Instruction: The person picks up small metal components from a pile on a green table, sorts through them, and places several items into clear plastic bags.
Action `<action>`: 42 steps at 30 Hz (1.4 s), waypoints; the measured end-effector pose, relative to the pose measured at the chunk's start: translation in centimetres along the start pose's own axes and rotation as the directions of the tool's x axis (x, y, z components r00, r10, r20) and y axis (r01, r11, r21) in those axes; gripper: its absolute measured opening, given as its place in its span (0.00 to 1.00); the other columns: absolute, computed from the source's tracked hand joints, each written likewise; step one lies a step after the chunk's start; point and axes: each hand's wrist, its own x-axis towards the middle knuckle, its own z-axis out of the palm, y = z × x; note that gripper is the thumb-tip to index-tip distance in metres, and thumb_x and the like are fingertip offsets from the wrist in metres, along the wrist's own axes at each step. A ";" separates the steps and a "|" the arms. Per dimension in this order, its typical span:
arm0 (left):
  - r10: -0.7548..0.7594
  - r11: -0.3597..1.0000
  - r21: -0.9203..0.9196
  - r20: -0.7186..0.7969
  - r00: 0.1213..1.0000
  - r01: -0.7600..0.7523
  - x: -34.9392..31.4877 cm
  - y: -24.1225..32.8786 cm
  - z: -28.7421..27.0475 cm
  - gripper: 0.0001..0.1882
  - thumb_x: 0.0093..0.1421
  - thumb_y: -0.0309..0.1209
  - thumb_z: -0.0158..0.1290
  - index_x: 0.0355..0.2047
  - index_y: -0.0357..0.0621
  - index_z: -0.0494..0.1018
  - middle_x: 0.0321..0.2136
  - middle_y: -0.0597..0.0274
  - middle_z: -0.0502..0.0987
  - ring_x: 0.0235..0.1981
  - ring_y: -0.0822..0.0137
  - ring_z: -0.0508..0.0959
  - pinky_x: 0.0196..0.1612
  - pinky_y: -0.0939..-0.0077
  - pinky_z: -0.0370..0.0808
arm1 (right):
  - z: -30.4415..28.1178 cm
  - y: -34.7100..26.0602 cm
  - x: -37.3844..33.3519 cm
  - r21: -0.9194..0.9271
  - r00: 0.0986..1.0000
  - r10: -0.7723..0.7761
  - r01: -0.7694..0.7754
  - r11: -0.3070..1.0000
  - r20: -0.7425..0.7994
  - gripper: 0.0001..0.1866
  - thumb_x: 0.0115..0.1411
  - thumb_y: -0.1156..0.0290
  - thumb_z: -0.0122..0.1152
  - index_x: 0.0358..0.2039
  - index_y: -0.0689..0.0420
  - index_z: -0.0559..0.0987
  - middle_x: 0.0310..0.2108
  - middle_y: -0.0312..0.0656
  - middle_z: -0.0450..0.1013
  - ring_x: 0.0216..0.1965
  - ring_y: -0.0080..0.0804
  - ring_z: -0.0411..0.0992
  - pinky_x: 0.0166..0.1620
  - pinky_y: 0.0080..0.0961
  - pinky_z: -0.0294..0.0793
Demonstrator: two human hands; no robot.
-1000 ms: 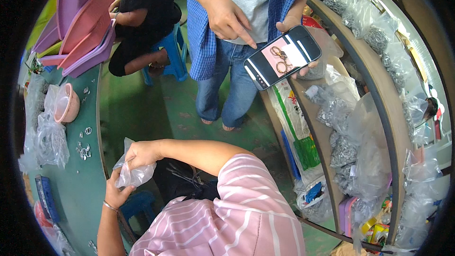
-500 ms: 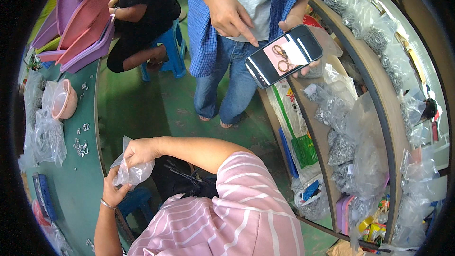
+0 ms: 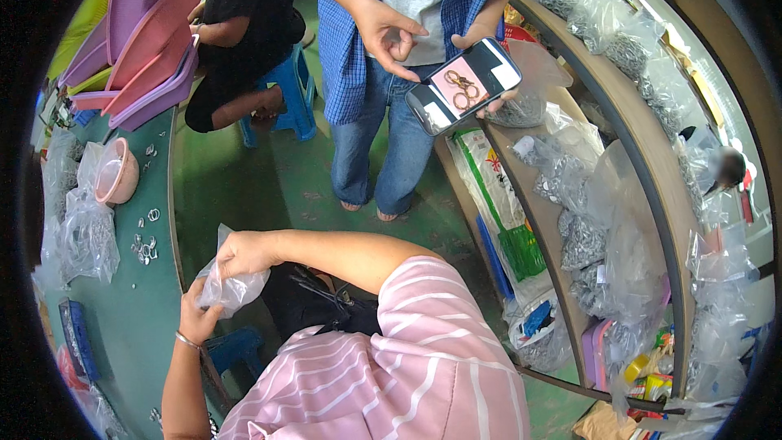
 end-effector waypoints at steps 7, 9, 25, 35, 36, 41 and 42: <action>-0.029 1.000 0.008 -0.117 0.993 0.030 -0.5 -2.7 0.0 0.10 0.52 0.28 0.50 0.32 0.33 0.72 0.24 0.48 0.76 0.27 0.51 0.78 0.30 0.68 0.72 | 1.8 -6.0 -1.3 -0.830 0.489 -0.819 0.288 0.477 -0.301 0.26 0.39 0.74 0.58 0.43 0.58 0.69 0.38 0.44 0.65 0.41 0.45 0.63 0.45 0.37 0.63; 0.012 1.000 -0.011 -0.152 0.988 -0.014 -0.2 -2.2 0.1 0.10 0.53 0.29 0.50 0.30 0.33 0.72 0.23 0.49 0.75 0.26 0.51 0.78 0.30 0.68 0.72 | 3.6 -6.5 -1.4 -0.804 0.379 -0.925 0.540 0.247 -0.030 0.22 0.38 0.74 0.56 0.39 0.57 0.71 0.35 0.43 0.66 0.39 0.44 0.64 0.43 0.40 0.63; -0.037 0.996 -0.083 -0.281 0.959 0.014 -0.1 -3.1 0.7 0.16 0.64 0.34 0.42 0.33 0.32 0.72 0.19 0.60 0.71 0.22 0.73 0.68 0.25 0.74 0.67 | 8.6 0.0 1.1 -0.987 0.858 -0.499 0.055 -0.151 0.124 0.15 0.49 0.63 0.51 0.34 0.58 0.76 0.36 0.40 0.68 0.36 0.33 0.64 0.38 0.26 0.62; -0.029 0.987 -0.157 -0.357 0.934 -0.030 0.1 -3.8 0.7 0.15 0.64 0.36 0.42 0.32 0.35 0.71 0.21 0.62 0.72 0.20 0.73 0.68 0.24 0.76 0.67 | 6.2 1.5 1.0 -0.997 0.932 -0.358 0.070 0.018 0.059 0.12 0.47 0.68 0.52 0.31 0.60 0.76 0.33 0.45 0.72 0.34 0.34 0.71 0.37 0.28 0.68; 0.004 0.988 -0.140 -0.379 0.926 -0.062 0.2 -4.0 0.7 0.15 0.64 0.36 0.42 0.33 0.35 0.71 0.21 0.61 0.72 0.20 0.73 0.69 0.24 0.77 0.67 | 6.4 1.6 1.2 -0.997 0.984 -0.158 0.082 -0.013 0.083 0.11 0.46 0.68 0.53 0.29 0.59 0.78 0.32 0.44 0.73 0.35 0.34 0.71 0.37 0.28 0.68; -0.273 0.943 -0.235 -0.147 0.951 0.235 0.1 -3.4 -0.1 0.15 0.62 0.35 0.44 0.42 0.35 0.69 0.25 0.57 0.73 0.27 0.67 0.73 0.31 0.74 0.70 | 7.1 -1.3 0.9 -0.955 0.942 0.248 0.264 -0.134 0.225 0.12 0.50 0.68 0.54 0.34 0.52 0.81 0.38 0.41 0.76 0.44 0.41 0.72 0.47 0.36 0.64; -0.311 0.931 -0.228 -0.094 0.946 0.284 0.3 -3.3 -0.3 0.16 0.62 0.35 0.45 0.44 0.35 0.68 0.27 0.56 0.74 0.29 0.66 0.74 0.33 0.73 0.71 | 7.0 -1.1 1.3 -0.961 0.929 0.309 0.250 -0.123 0.202 0.13 0.50 0.67 0.55 0.36 0.53 0.81 0.39 0.41 0.76 0.45 0.41 0.71 0.48 0.38 0.63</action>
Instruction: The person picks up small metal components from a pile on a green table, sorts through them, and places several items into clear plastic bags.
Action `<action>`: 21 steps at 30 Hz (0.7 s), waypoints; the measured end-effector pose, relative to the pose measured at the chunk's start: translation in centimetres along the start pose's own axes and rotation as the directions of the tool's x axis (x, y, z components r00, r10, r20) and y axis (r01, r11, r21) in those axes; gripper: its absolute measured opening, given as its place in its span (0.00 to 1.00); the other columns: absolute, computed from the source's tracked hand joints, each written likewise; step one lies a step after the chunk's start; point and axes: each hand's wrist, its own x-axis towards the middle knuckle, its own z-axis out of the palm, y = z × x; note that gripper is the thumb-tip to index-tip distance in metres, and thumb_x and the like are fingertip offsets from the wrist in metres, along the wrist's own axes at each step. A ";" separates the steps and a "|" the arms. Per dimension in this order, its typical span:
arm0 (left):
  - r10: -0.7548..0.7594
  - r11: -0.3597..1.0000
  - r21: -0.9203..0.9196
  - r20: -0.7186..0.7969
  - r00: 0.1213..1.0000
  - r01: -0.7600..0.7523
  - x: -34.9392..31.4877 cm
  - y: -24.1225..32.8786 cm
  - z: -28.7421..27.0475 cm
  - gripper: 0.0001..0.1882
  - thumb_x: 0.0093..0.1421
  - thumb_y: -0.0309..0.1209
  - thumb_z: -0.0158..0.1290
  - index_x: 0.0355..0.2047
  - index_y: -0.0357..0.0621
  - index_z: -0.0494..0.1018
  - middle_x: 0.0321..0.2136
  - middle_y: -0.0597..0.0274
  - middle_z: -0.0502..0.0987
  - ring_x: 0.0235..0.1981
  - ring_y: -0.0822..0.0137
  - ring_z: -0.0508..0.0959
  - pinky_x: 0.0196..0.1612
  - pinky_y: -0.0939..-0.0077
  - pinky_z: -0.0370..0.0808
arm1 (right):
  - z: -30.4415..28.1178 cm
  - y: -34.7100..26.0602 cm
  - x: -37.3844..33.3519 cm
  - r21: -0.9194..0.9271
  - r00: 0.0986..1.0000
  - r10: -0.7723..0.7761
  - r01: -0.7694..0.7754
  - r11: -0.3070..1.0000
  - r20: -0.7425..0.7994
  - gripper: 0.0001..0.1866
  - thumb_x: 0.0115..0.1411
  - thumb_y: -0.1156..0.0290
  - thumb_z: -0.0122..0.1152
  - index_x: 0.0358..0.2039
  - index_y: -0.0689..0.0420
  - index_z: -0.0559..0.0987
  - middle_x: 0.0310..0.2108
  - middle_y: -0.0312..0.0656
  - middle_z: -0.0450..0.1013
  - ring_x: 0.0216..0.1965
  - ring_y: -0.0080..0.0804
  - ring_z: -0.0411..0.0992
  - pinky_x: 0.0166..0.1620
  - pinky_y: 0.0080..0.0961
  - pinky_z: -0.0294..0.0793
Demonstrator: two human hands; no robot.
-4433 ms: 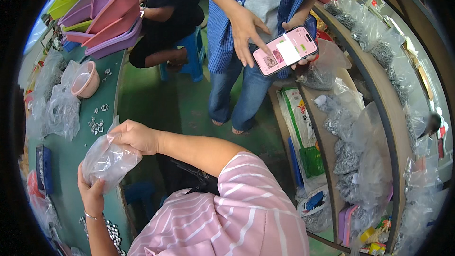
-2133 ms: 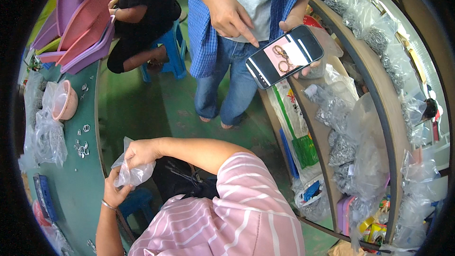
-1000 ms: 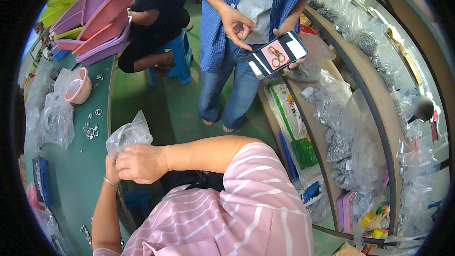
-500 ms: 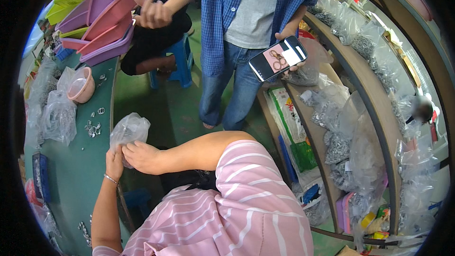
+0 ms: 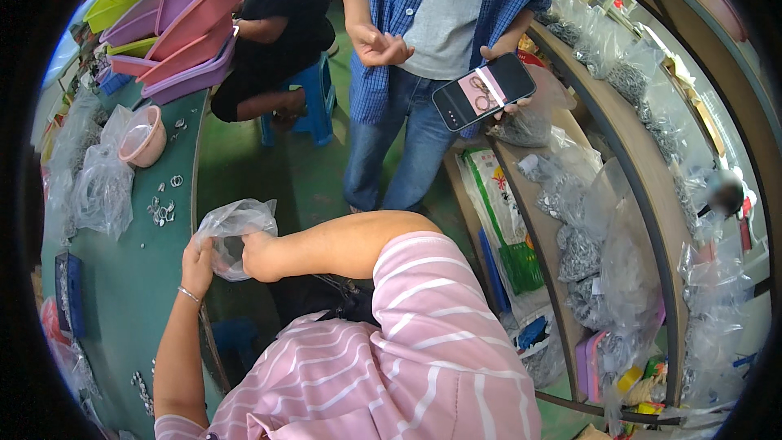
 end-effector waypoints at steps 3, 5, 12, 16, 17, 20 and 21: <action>0.288 0.953 0.158 -0.222 0.932 -0.257 -0.5 2.3 1.9 0.22 0.56 0.31 0.52 0.49 0.35 0.62 0.35 0.54 0.72 0.40 0.63 0.73 0.43 0.72 0.70 | 0.3 0.7 0.6 0.050 0.987 0.047 -0.056 0.997 0.154 0.15 0.50 0.66 0.57 0.40 0.52 0.80 0.42 0.40 0.75 0.47 0.41 0.70 0.49 0.42 0.61; 0.402 0.907 0.257 -0.301 0.865 -0.333 -1.7 3.4 1.9 0.30 0.50 0.29 0.57 0.52 0.36 0.59 0.40 0.51 0.70 0.43 0.56 0.71 0.47 0.69 0.68 | -0.7 1.2 -0.2 0.076 0.978 0.093 -0.109 0.991 0.188 0.17 0.50 0.66 0.58 0.42 0.52 0.79 0.44 0.38 0.74 0.48 0.40 0.70 0.50 0.45 0.59; 0.657 0.455 0.544 0.329 0.678 -0.705 -3.1 9.2 1.6 0.33 0.39 0.42 0.64 0.43 0.38 0.68 0.40 0.50 0.74 0.45 0.55 0.73 0.61 0.49 0.50 | -2.0 1.1 -1.1 0.055 0.987 0.098 -0.106 0.993 0.130 0.17 0.49 0.62 0.59 0.42 0.46 0.79 0.49 0.35 0.70 0.51 0.34 0.66 0.53 0.51 0.55; 0.318 0.458 0.661 0.503 0.804 -0.595 -1.7 6.8 1.9 0.19 0.37 0.36 0.64 0.31 0.41 0.77 0.42 0.49 0.74 0.48 0.56 0.72 0.63 0.49 0.44 | -3.9 1.4 -2.9 0.101 0.994 0.102 -0.107 0.989 0.049 0.11 0.51 0.64 0.54 0.33 0.51 0.82 0.36 0.40 0.77 0.45 0.37 0.70 0.51 0.35 0.57; 0.353 0.417 0.679 0.492 0.796 -0.605 -1.7 6.7 2.0 0.17 0.37 0.36 0.63 0.29 0.41 0.77 0.43 0.48 0.73 0.50 0.56 0.70 0.63 0.49 0.44 | -4.0 1.5 -3.2 0.090 0.994 0.098 -0.101 0.991 0.042 0.11 0.51 0.64 0.54 0.32 0.52 0.82 0.35 0.40 0.77 0.45 0.37 0.70 0.51 0.34 0.57; 0.417 0.312 0.740 0.458 0.785 -0.596 -1.5 6.8 2.4 0.13 0.38 0.35 0.63 0.24 0.41 0.78 0.48 0.42 0.69 0.56 0.53 0.64 0.63 0.47 0.43 | -3.7 2.4 -3.8 0.048 0.990 0.139 -0.140 0.989 0.028 0.11 0.51 0.64 0.54 0.31 0.52 0.82 0.35 0.39 0.77 0.44 0.37 0.70 0.50 0.32 0.57; 0.412 0.289 0.764 0.444 0.795 -0.576 -1.3 7.1 2.5 0.13 0.38 0.35 0.63 0.23 0.41 0.78 0.50 0.40 0.67 0.57 0.51 0.61 0.63 0.46 0.42 | -3.4 2.8 -3.9 0.031 0.987 0.161 -0.161 0.986 0.024 0.12 0.51 0.63 0.54 0.31 0.52 0.82 0.35 0.39 0.77 0.44 0.37 0.70 0.50 0.32 0.57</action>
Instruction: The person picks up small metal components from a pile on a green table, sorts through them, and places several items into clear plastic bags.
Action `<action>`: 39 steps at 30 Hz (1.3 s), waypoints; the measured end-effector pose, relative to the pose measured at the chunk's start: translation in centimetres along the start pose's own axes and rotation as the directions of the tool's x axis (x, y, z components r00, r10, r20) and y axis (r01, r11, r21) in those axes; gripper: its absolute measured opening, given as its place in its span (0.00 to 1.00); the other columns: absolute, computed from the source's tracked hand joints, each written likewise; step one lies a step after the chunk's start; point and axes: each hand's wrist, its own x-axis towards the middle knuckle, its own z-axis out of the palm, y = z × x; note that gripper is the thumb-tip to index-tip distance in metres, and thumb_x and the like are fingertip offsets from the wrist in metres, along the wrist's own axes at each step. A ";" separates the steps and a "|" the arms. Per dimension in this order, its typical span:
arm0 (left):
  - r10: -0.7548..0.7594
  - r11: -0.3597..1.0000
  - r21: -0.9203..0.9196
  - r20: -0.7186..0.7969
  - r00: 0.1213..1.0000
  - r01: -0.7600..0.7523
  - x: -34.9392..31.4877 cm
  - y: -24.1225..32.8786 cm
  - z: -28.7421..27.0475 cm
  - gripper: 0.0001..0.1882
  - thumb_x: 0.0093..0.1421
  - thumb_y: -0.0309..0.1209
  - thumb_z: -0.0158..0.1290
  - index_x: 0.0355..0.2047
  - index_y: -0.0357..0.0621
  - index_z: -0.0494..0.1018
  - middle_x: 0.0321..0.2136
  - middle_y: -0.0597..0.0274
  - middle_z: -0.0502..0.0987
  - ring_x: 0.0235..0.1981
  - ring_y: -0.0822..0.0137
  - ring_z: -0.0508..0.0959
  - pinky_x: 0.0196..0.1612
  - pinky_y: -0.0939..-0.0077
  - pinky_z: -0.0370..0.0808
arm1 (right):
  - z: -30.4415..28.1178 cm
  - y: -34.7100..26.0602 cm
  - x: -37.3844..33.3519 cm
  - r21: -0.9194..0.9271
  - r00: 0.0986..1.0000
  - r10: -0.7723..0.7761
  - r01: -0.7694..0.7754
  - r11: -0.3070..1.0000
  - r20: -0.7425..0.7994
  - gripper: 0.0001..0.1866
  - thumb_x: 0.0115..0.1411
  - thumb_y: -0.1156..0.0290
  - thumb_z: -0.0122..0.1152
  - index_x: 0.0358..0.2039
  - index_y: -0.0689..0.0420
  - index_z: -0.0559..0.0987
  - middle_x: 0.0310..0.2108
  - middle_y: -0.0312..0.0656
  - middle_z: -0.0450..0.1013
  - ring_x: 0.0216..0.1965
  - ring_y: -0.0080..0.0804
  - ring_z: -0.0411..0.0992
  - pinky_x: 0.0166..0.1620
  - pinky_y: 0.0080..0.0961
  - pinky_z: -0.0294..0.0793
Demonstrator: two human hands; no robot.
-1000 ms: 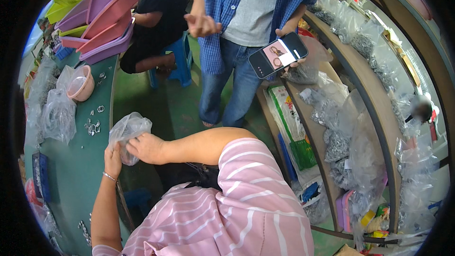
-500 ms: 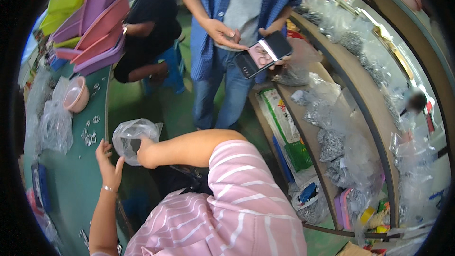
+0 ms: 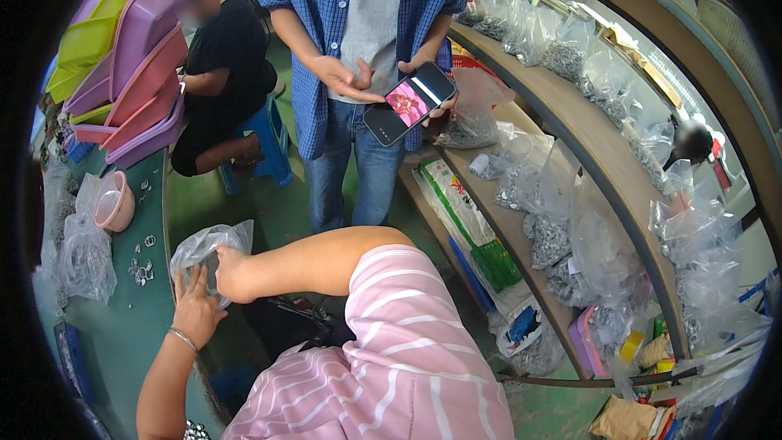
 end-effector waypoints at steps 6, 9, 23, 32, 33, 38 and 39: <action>-0.080 0.997 0.023 0.052 0.995 0.079 1.0 -0.7 -0.4 0.11 0.41 0.35 0.62 0.24 0.41 0.79 0.55 0.33 0.59 0.61 0.49 0.56 0.63 0.49 0.40 | 0.0 0.9 -0.3 -0.039 1.000 0.016 -0.016 0.999 0.007 0.15 0.52 0.64 0.51 0.35 0.56 0.81 0.40 0.47 0.75 0.49 0.44 0.66 0.53 0.37 0.53; -0.118 0.993 0.010 0.006 0.993 0.118 1.2 -0.8 -0.9 0.11 0.40 0.34 0.62 0.23 0.40 0.79 0.55 0.32 0.59 0.60 0.47 0.56 0.63 0.49 0.41 | -0.6 0.9 -0.4 -0.059 0.999 0.034 -0.034 0.998 -0.012 0.17 0.52 0.64 0.51 0.38 0.60 0.80 0.44 0.52 0.72 0.52 0.51 0.63 0.54 0.41 0.52; -0.203 0.976 0.038 -0.202 0.958 0.215 -0.8 1.1 -6.8 0.12 0.38 0.25 0.62 0.25 0.34 0.74 0.57 0.32 0.54 0.60 0.43 0.55 0.62 0.47 0.46 | -4.8 0.7 -3.6 -0.153 0.953 0.032 -0.081 0.985 -0.302 0.18 0.49 0.64 0.53 0.37 0.61 0.80 0.46 0.59 0.69 0.53 0.55 0.60 0.57 0.44 0.48; -0.245 0.969 -0.110 -0.430 0.869 0.219 -8.8 -0.4 -14.8 0.19 0.44 0.24 0.60 0.38 0.43 0.71 0.58 0.48 0.60 0.61 0.50 0.57 0.61 0.53 0.51 | -5.3 1.6 0.2 0.038 0.673 0.025 0.005 0.999 -0.739 0.18 0.47 0.74 0.51 0.38 0.72 0.73 0.45 0.61 0.67 0.46 0.51 0.67 0.54 0.45 0.61; -0.272 0.959 -0.058 -0.480 0.834 0.279 -10.8 -1.2 -15.6 0.18 0.45 0.23 0.58 0.39 0.42 0.71 0.57 0.48 0.62 0.60 0.51 0.59 0.59 0.55 0.54 | -5.8 1.6 0.3 -0.023 0.725 -0.014 -0.003 1.000 -0.689 0.16 0.48 0.74 0.51 0.37 0.69 0.74 0.46 0.58 0.68 0.50 0.49 0.66 0.56 0.47 0.58; -0.612 0.718 -0.121 -0.578 0.539 0.686 -24.1 -2.3 -18.5 0.16 0.55 0.27 0.53 0.45 0.41 0.70 0.51 0.55 0.69 0.54 0.61 0.68 0.56 0.70 0.61 | -8.8 -2.8 5.0 0.053 0.577 -0.086 0.219 0.974 -0.812 0.11 0.51 0.76 0.52 0.37 0.63 0.72 0.48 0.47 0.69 0.54 0.41 0.64 0.59 0.46 0.51; -0.766 0.554 -0.215 -0.511 0.391 0.804 -26.0 -1.1 -18.7 0.16 0.57 0.29 0.52 0.46 0.41 0.70 0.50 0.58 0.71 0.52 0.65 0.69 0.55 0.72 0.61 | -9.5 -4.2 5.9 0.047 0.554 -0.127 0.289 0.956 -0.823 0.11 0.50 0.77 0.52 0.37 0.62 0.72 0.47 0.46 0.69 0.53 0.41 0.64 0.59 0.46 0.51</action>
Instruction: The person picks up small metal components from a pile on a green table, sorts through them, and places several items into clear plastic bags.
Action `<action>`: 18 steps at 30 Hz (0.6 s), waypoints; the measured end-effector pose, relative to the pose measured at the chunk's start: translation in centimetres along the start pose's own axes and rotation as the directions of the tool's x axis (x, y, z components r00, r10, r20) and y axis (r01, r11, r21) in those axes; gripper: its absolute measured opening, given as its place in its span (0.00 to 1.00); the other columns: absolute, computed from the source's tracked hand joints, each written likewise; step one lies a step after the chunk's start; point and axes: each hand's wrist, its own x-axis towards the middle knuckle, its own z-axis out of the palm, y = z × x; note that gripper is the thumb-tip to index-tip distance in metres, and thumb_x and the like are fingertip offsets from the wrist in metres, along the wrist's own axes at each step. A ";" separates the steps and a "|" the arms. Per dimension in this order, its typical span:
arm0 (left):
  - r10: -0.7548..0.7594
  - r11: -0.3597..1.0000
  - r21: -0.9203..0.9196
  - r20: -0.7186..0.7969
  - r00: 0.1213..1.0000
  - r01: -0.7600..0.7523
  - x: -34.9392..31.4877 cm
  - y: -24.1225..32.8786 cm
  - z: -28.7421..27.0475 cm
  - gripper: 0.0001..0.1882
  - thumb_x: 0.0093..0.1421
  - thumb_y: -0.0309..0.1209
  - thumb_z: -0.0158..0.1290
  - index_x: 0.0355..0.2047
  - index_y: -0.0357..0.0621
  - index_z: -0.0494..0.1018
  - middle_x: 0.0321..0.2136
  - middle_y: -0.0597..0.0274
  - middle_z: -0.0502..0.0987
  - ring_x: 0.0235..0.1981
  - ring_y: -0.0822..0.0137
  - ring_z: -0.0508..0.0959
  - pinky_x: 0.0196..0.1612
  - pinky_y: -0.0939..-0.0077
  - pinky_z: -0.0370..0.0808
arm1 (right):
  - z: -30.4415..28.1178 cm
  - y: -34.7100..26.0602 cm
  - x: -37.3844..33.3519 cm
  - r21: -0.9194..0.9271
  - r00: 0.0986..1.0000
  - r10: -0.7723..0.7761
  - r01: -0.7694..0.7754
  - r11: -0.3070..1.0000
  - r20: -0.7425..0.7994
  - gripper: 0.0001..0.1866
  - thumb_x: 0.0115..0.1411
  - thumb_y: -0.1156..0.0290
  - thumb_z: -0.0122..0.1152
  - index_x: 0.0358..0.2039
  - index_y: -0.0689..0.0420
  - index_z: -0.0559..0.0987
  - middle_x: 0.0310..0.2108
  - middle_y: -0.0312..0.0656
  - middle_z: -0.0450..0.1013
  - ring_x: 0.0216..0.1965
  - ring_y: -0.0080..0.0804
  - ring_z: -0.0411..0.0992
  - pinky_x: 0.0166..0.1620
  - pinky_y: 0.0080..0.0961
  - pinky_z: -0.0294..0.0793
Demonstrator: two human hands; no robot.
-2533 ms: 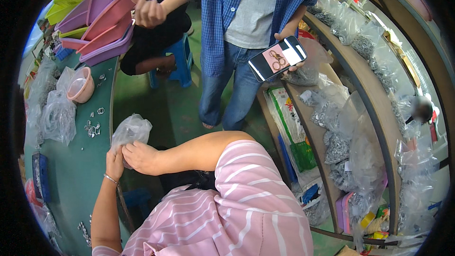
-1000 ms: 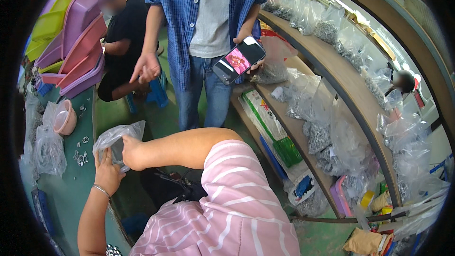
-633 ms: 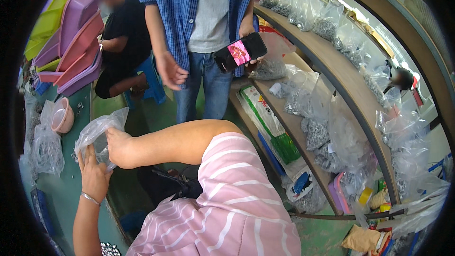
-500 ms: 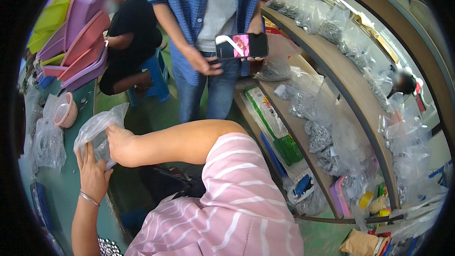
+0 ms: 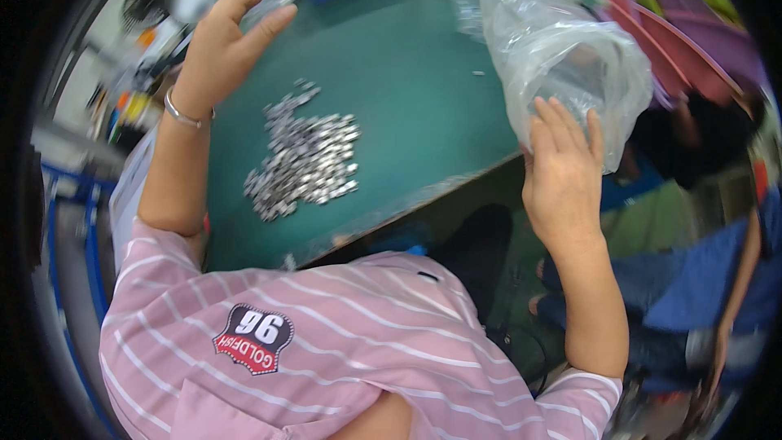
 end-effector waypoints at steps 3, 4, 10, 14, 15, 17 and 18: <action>-0.213 0.944 -0.263 -0.026 0.977 0.199 -5.9 -4.2 -2.1 0.19 0.61 0.33 0.49 0.50 0.37 0.66 0.47 0.63 0.71 0.50 0.72 0.68 0.52 0.78 0.64 | 3.3 -3.3 3.6 0.103 0.986 -0.163 0.165 0.981 -0.026 0.12 0.49 0.78 0.53 0.37 0.62 0.72 0.46 0.46 0.70 0.53 0.41 0.64 0.59 0.46 0.52; -0.374 0.884 -0.291 0.029 0.927 0.366 -8.2 -4.3 -2.5 0.19 0.61 0.33 0.48 0.50 0.35 0.66 0.46 0.63 0.70 0.50 0.74 0.67 0.52 0.79 0.64 | 4.5 -4.3 4.8 0.115 0.977 -0.210 0.213 0.970 -0.031 0.13 0.49 0.79 0.54 0.37 0.62 0.71 0.46 0.46 0.70 0.53 0.41 0.64 0.59 0.46 0.53; -0.609 0.776 -0.074 0.168 0.775 0.626 -18.7 -2.8 2.4 0.41 0.51 0.44 0.58 0.57 0.33 0.53 0.57 0.40 0.57 0.60 0.52 0.57 0.59 0.67 0.56 | 12.9 -7.8 8.5 0.361 0.957 -0.209 0.270 0.893 -0.200 0.20 0.48 0.78 0.56 0.44 0.65 0.69 0.46 0.50 0.69 0.52 0.45 0.64 0.58 0.44 0.56; -0.730 0.679 0.148 0.250 0.637 0.719 -24.4 -2.3 5.0 0.56 0.42 0.55 0.61 0.60 0.34 0.45 0.61 0.37 0.44 0.64 0.45 0.43 0.62 0.53 0.43 | 11.8 -12.6 7.0 0.762 0.834 -0.540 0.422 0.492 -0.114 0.34 0.43 0.63 0.67 0.51 0.63 0.67 0.54 0.51 0.62 0.58 0.46 0.58 0.58 0.38 0.58; -0.764 0.644 0.249 0.262 0.590 0.724 -24.4 -1.6 5.6 0.58 0.41 0.56 0.61 0.60 0.35 0.44 0.62 0.37 0.43 0.64 0.44 0.41 0.62 0.50 0.41 | 11.3 -13.8 6.9 0.721 0.801 -0.598 0.426 0.546 -0.020 0.43 0.43 0.51 0.66 0.54 0.63 0.63 0.58 0.55 0.55 0.61 0.50 0.51 0.61 0.40 0.51; -0.690 0.723 0.169 0.229 0.686 0.670 -23.8 -1.2 6.7 0.55 0.44 0.57 0.58 0.60 0.34 0.45 0.62 0.39 0.43 0.64 0.45 0.42 0.62 0.51 0.41 | 12.6 -15.2 6.2 0.668 0.784 -0.614 0.408 0.622 0.093 0.53 0.40 0.39 0.63 0.58 0.62 0.58 0.60 0.61 0.48 0.62 0.62 0.44 0.62 0.51 0.43; -0.673 0.738 0.112 0.199 0.713 0.665 -23.3 -1.3 7.6 0.51 0.48 0.55 0.55 0.60 0.34 0.46 0.62 0.40 0.44 0.64 0.45 0.43 0.62 0.52 0.41 | 13.4 -15.7 6.1 0.657 0.791 -0.602 0.399 0.639 0.105 0.53 0.40 0.38 0.62 0.59 0.61 0.57 0.61 0.61 0.47 0.62 0.63 0.43 0.61 0.53 0.42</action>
